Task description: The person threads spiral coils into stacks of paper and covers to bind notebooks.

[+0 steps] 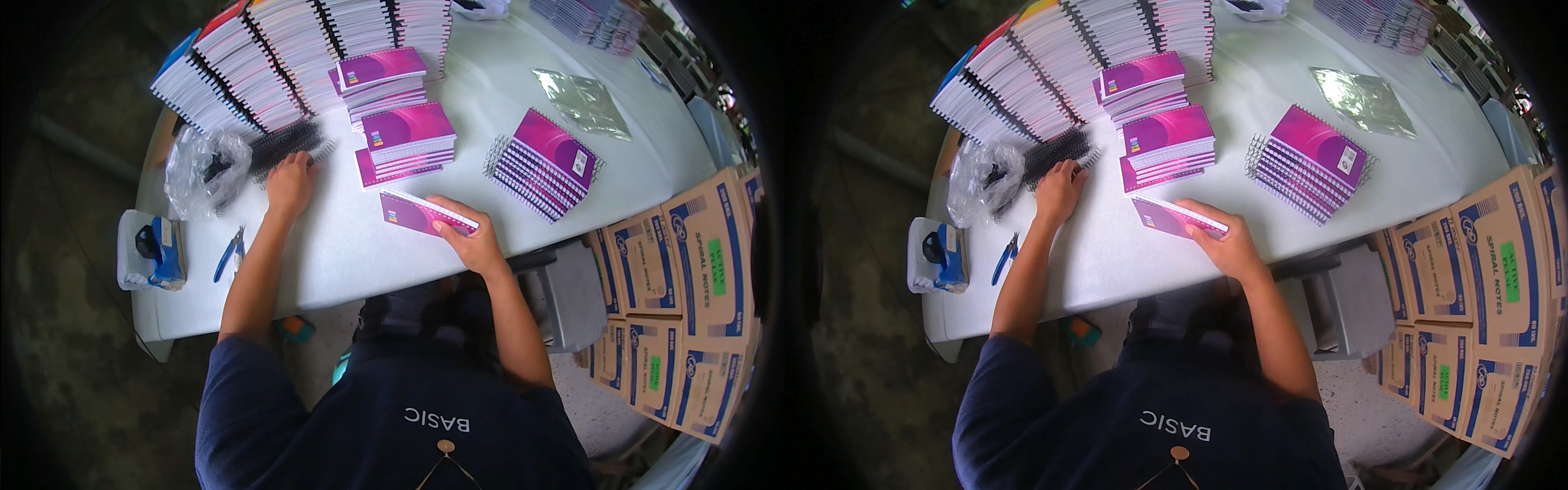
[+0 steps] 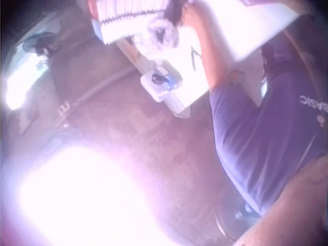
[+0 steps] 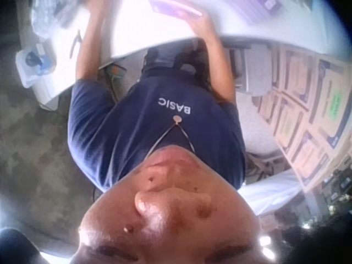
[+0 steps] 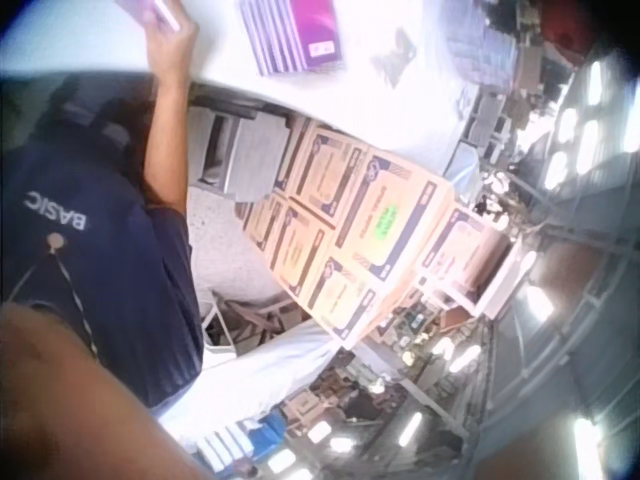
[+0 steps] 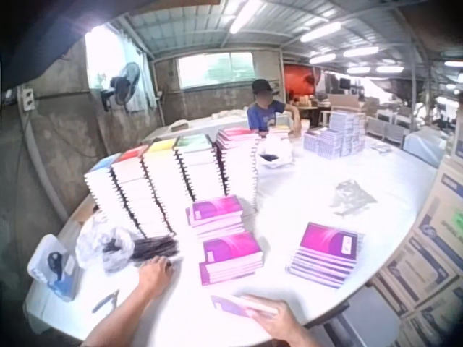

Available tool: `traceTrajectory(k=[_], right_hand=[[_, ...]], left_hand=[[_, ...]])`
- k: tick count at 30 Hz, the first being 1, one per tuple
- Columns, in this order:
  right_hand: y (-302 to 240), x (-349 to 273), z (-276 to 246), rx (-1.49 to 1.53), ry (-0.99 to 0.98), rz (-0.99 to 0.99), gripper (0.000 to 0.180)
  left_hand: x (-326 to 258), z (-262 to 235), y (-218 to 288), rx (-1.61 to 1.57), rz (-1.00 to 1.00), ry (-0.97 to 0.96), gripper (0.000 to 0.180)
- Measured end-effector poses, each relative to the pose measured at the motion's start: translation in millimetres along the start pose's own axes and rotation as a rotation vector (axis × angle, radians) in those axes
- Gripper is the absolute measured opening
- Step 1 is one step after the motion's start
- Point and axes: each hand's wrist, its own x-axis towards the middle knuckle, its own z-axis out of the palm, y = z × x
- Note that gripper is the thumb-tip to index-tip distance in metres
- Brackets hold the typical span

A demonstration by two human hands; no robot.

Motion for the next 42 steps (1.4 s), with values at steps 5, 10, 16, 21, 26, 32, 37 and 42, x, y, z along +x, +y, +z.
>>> traceTrajectory(k=[5,10,16,21,26,32,37,42], right_hand=[[8,2,-4,-0.016,0.057,-0.11,0.033],[6,-1,-8,0.048,0.05,0.06,0.033],[8,-1,-4,0.068,0.05,0.031,0.032],[5,-2,-5,0.05,0.036,0.029,0.03],[2,-2,-5,0.053,0.023,0.047,0.029],[-7,0,-1,0.049,0.029,0.038,0.027],[7,-6,-3,0.052,0.016,0.127,0.026],[9,-12,2,-0.099,0.023,-0.019,0.025]], left_hand=[[4,-39,4,-0.158,-0.114,-0.031,0.028],[-15,-63,36,-0.836,0.136,-0.181,0.029],[-42,-62,68,-1.028,0.103,-0.591,0.038],[-37,-62,75,-0.996,-0.012,-0.588,0.035],[-30,-58,75,-1.28,0.136,-0.473,0.021],[-15,-82,73,-0.548,0.631,-0.215,0.035],[-6,-107,91,-0.336,0.702,-0.42,0.034],[-19,-104,94,-0.199,0.785,-0.335,0.029]])
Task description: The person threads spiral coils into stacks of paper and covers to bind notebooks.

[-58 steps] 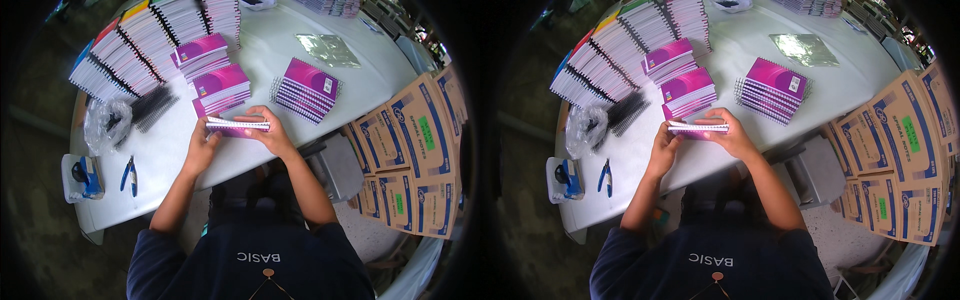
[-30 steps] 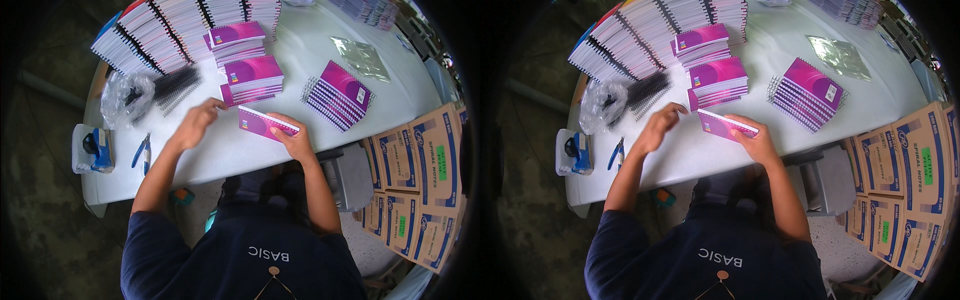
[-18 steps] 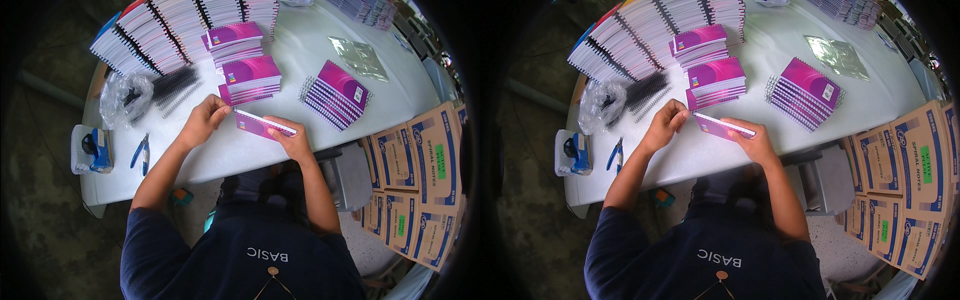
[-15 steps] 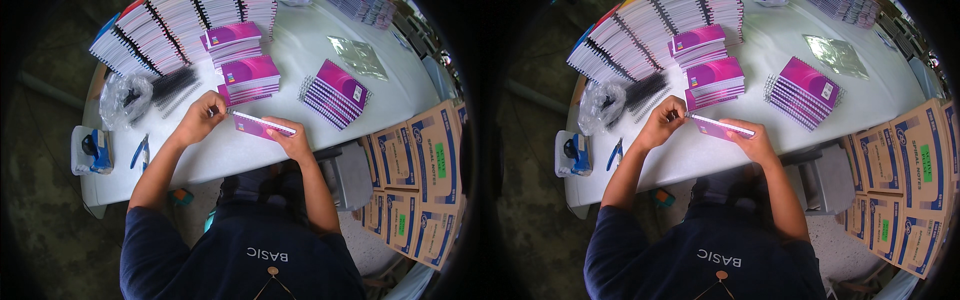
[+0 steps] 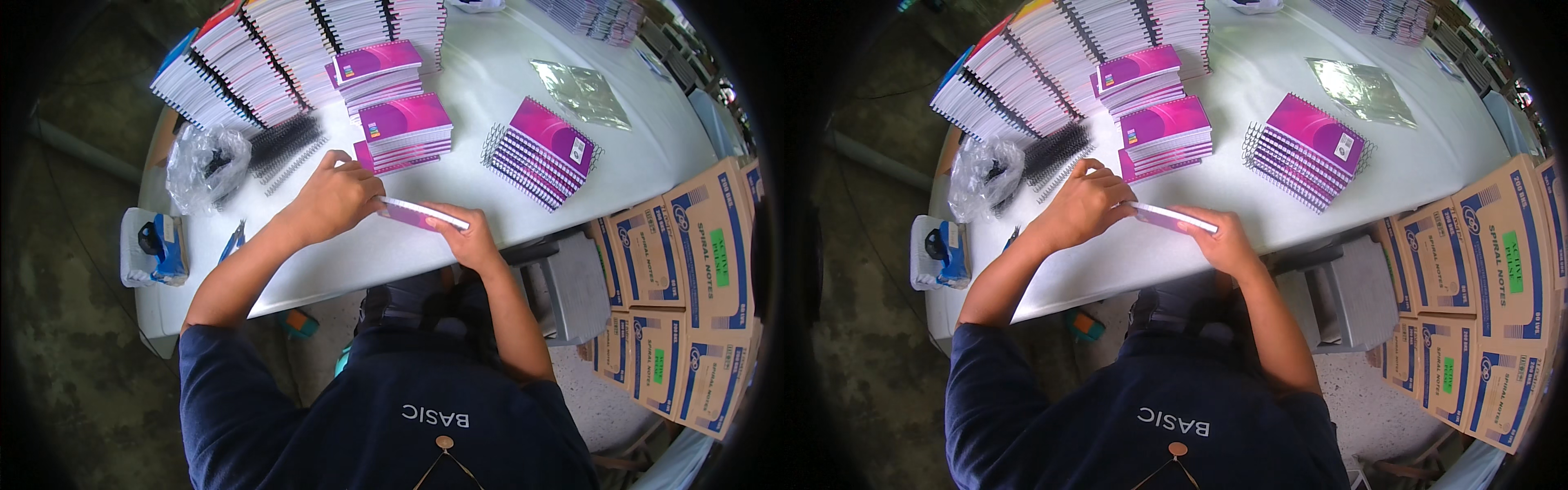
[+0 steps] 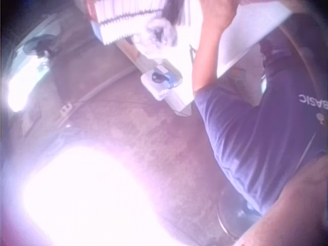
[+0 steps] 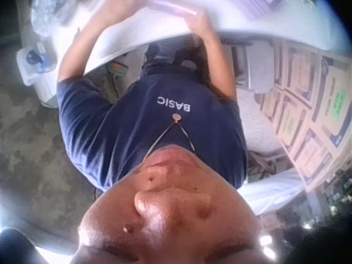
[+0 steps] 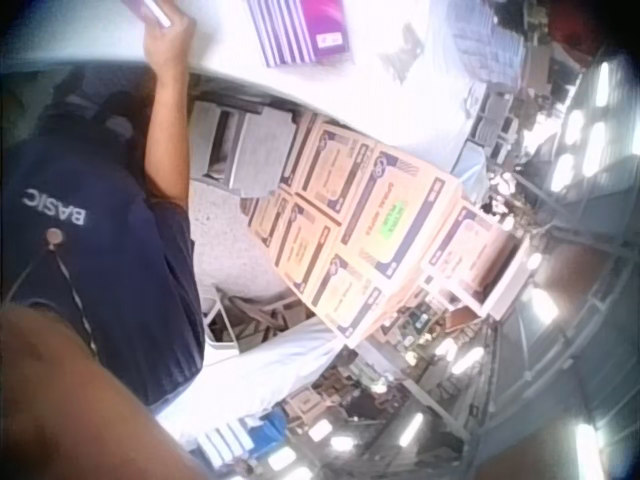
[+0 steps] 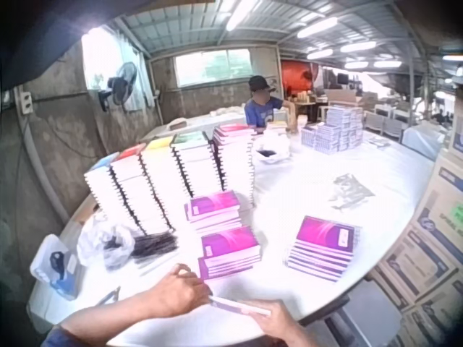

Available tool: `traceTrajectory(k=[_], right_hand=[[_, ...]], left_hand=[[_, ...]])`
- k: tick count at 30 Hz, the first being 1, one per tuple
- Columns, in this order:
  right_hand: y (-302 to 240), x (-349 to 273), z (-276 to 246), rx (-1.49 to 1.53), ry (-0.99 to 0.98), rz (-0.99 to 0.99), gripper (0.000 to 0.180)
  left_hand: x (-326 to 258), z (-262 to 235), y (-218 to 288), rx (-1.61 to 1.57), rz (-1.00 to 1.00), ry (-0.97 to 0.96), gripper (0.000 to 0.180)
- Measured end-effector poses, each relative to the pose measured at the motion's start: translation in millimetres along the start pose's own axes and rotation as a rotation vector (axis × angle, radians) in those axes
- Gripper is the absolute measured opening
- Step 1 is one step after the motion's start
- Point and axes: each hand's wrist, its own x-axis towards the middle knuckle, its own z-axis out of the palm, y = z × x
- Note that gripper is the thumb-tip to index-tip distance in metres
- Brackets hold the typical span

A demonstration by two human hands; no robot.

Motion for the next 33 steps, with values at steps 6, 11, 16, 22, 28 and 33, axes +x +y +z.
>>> traceTrajectory(k=[6,11,16,22,28,33], right_hand=[[-6,-16,13,-0.055,0.062,-0.096,0.027],[-9,-34,28,-0.003,0.103,-0.109,0.03],[-16,-42,48,-0.11,0.039,-0.258,0.026],[-9,-47,48,-0.053,0.147,-0.266,0.029],[-3,-43,49,-0.124,0.096,-0.26,0.038],[-11,-50,60,-0.213,0.019,-0.367,0.038]], left_hand=[[-8,8,27,0.34,-0.196,0.519,0.083],[-83,101,70,0.185,-0.08,0.171,0.112],[-74,94,50,0.332,-0.288,0.588,0.115],[-80,93,70,0.315,-0.102,0.579,0.105],[-93,137,76,-0.107,-0.2,0.361,0.107],[-49,60,41,0.263,-0.281,0.932,0.109]])
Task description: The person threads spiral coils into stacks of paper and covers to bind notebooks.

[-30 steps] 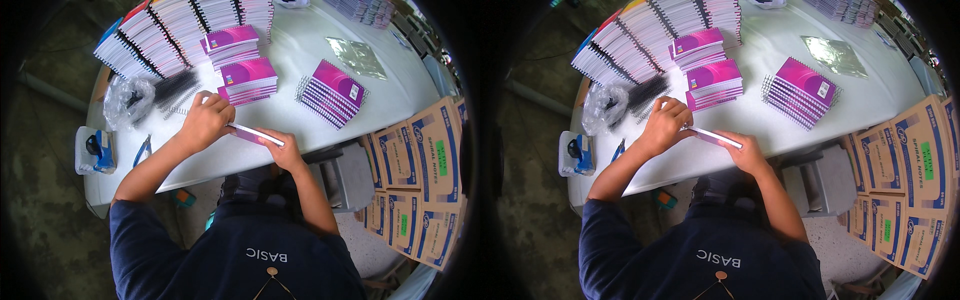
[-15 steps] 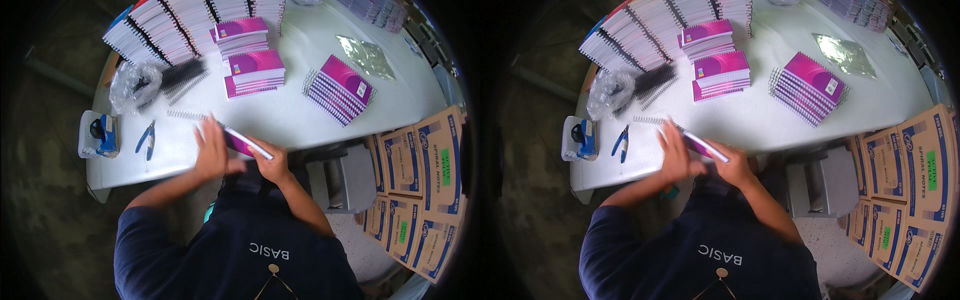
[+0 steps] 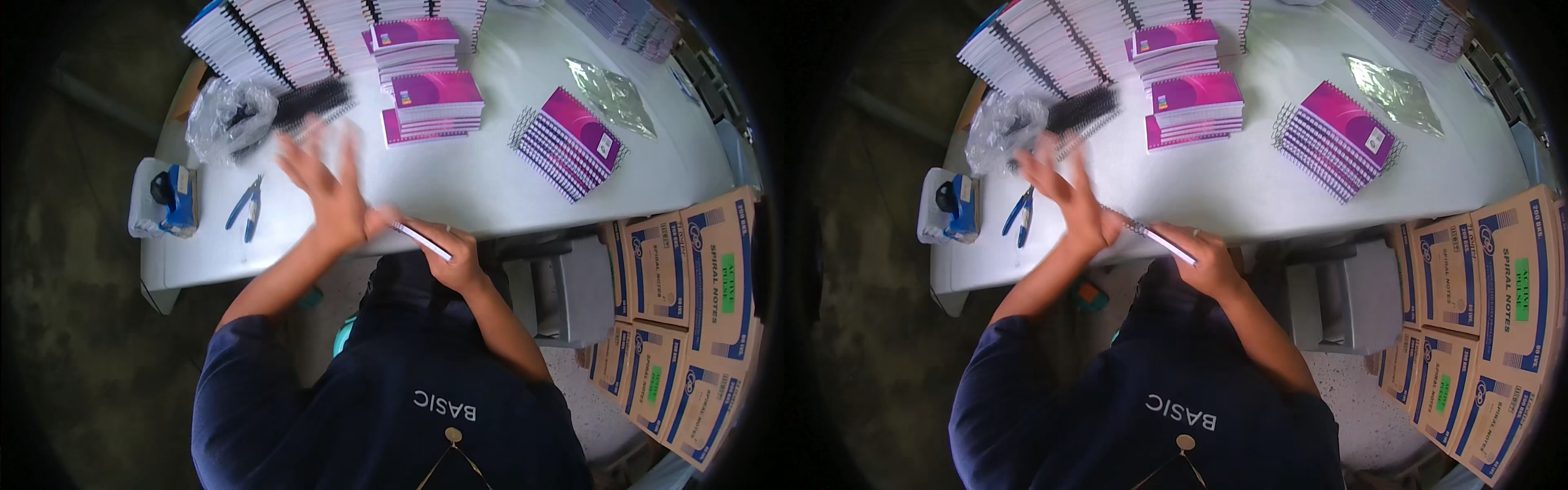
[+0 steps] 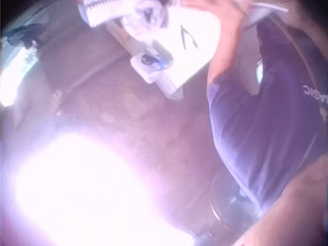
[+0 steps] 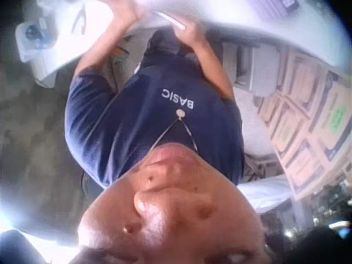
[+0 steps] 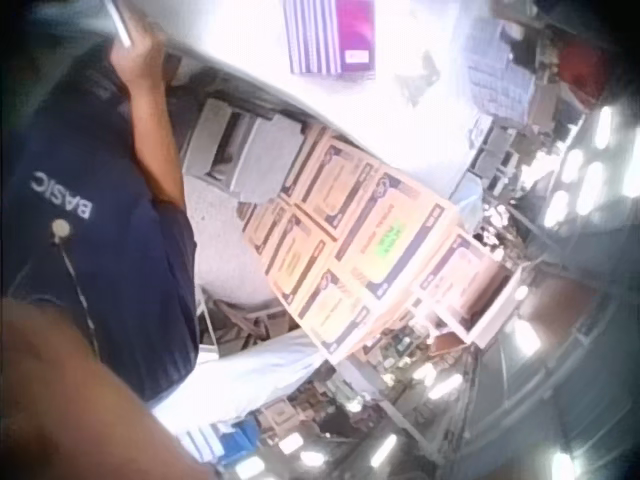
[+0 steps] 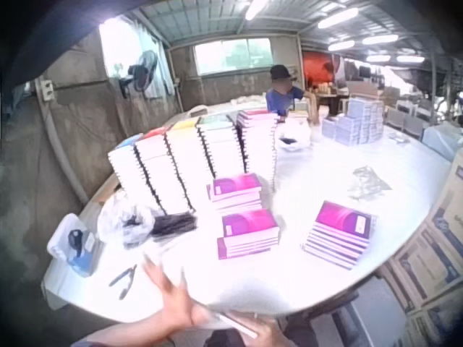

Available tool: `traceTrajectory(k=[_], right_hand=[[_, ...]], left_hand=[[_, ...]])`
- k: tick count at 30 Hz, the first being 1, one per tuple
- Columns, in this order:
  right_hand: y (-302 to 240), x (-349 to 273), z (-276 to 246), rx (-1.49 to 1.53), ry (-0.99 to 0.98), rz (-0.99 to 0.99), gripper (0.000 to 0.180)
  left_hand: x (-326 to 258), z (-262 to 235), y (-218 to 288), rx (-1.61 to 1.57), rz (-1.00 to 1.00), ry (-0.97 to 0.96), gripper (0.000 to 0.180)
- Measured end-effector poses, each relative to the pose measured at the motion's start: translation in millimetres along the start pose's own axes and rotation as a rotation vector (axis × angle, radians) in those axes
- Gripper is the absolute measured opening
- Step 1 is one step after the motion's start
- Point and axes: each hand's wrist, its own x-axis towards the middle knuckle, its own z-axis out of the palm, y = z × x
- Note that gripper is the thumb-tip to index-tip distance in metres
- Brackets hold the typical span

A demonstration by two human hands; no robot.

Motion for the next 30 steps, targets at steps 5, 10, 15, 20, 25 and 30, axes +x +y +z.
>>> traceTrajectory(k=[5,10,15,20,25,30], right_hand=[[8,8,-4,0.098,0.103,0.1,0.04],[0,7,3,0.002,0.006,-0.057,0.039],[7,13,-10,0.052,0.115,0.063,0.04],[8,14,2,0.012,-0.017,0.001,0.037],[19,24,-16,0.119,0.089,0.134,0.034],[33,20,-19,0.2,0.03,0.202,0.023]], left_hand=[[-77,-11,39,-0.567,0.202,-0.685,0.113],[5,5,17,-0.069,0.132,0.072,0.112],[-79,-4,43,-0.507,0.396,-0.499,0.121],[-4,16,34,-0.182,0.135,-0.158,0.117],[-63,8,63,-0.642,0.296,-0.393,0.093],[30,12,55,-0.386,0.145,-0.541,0.049]])
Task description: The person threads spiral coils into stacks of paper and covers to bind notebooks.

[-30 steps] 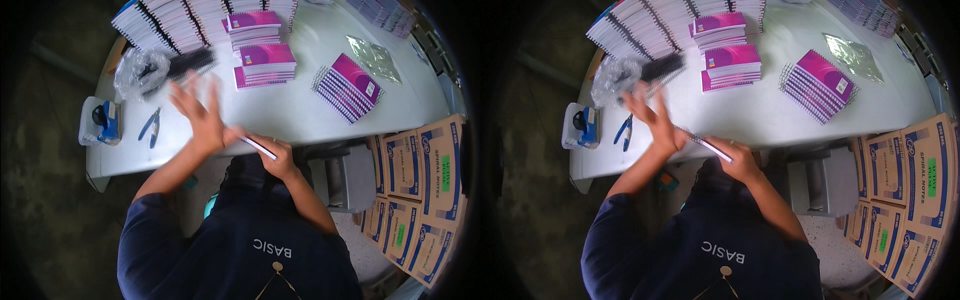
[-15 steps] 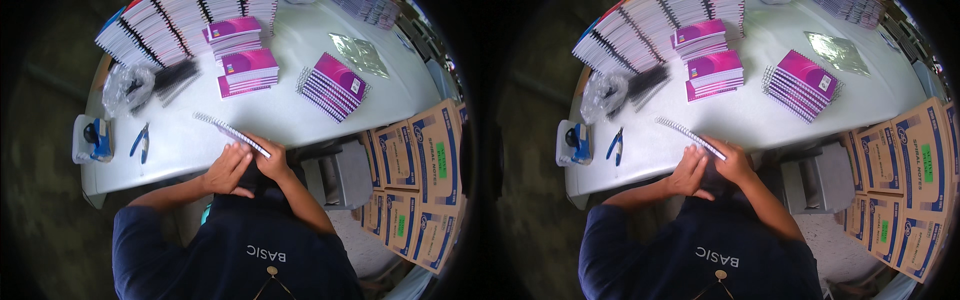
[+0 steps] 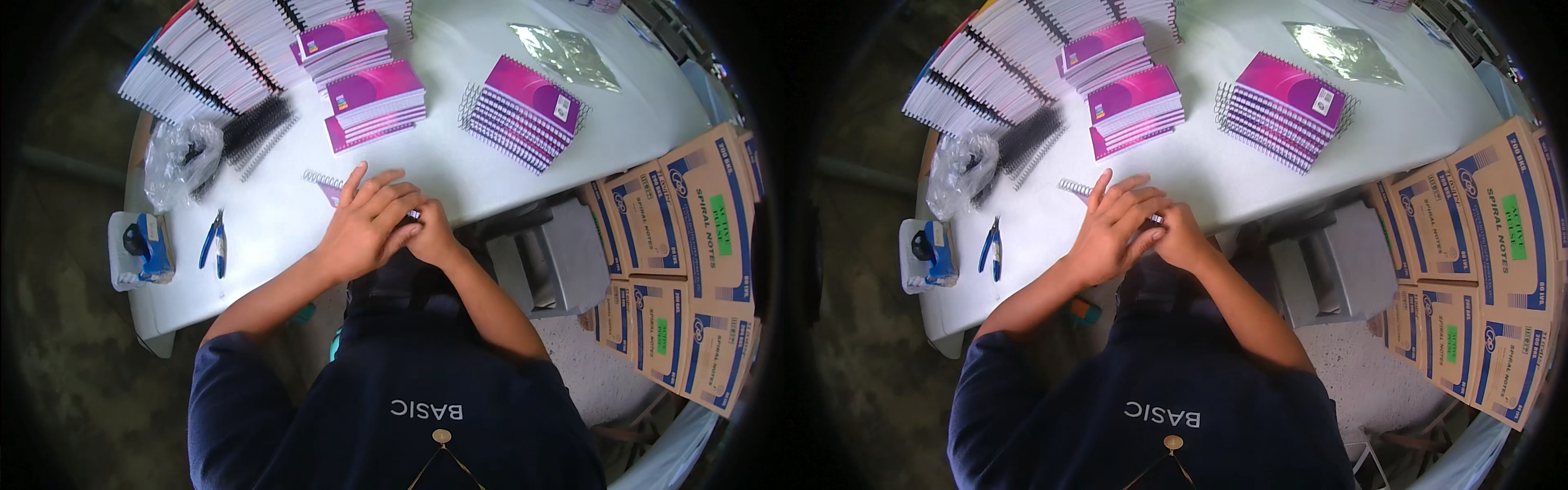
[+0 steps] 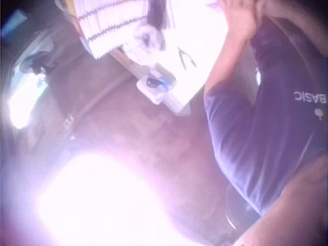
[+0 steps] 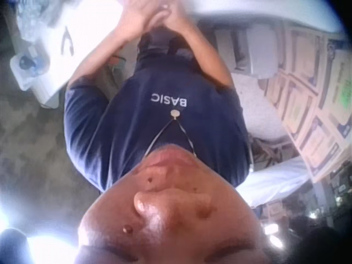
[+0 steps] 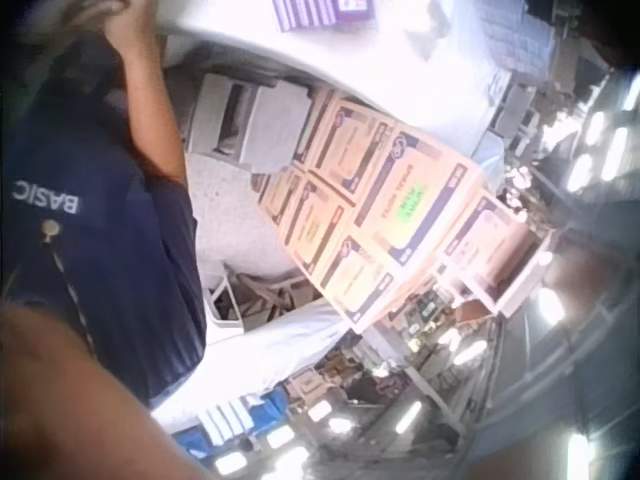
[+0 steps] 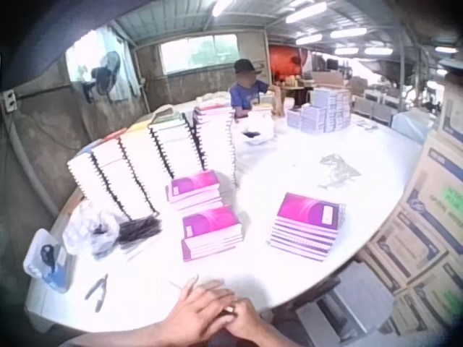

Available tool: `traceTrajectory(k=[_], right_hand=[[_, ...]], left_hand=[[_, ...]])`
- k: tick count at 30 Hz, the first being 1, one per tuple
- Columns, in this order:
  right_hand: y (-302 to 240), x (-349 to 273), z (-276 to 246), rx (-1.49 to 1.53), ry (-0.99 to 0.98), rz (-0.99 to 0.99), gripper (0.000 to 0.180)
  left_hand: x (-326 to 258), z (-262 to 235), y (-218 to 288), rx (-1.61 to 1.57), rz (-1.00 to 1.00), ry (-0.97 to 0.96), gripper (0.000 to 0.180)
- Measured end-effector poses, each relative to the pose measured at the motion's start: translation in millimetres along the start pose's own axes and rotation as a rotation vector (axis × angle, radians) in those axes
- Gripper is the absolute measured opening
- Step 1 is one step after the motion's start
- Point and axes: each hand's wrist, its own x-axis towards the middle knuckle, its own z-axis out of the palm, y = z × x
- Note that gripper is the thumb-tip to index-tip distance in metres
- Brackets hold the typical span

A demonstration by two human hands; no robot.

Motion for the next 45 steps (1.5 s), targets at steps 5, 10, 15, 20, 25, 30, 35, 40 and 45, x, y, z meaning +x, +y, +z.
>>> traceTrajectory(k=[5,10,15,20,25,30,35,40,45], right_hand=[[-8,3,-1,0.106,0.017,0.157,0.013],[-8,3,2,0.032,0.022,0.222,0.01],[-9,3,-3,0.095,0.005,0.17,0.013],[-48,12,-40,0.035,0.34,-0.05,0.033],[-89,50,-105,0.446,0.783,-0.395,0.037],[-99,65,-174,0.195,0.577,-0.445,0.021],[-63,59,-233,-0.296,0.361,-0.301,0.02],[-32,27,-205,-0.231,0.406,-0.096,0.04],[-2,40,-155,-0.505,0.955,-0.114,0.052]], left_hand=[[18,-19,-3,-0.165,-0.007,-0.128,0.028],[24,-17,-9,-0.131,0.073,-0.141,0.025],[41,-32,-5,-0.143,0.016,-0.3,0.024],[78,-44,-8,-0.077,-0.011,0.062,0.073],[147,-10,21,-1.269,-0.45,0.434,0.098],[212,-1,12,-0.006,0.1,0.912,0.063],[217,63,-22,-0.157,0.258,0.389,0.022],[180,109,-26,-0.448,-0.044,0.643,0.031],[193,137,-11,-0.891,-0.549,0.57,0.024]])
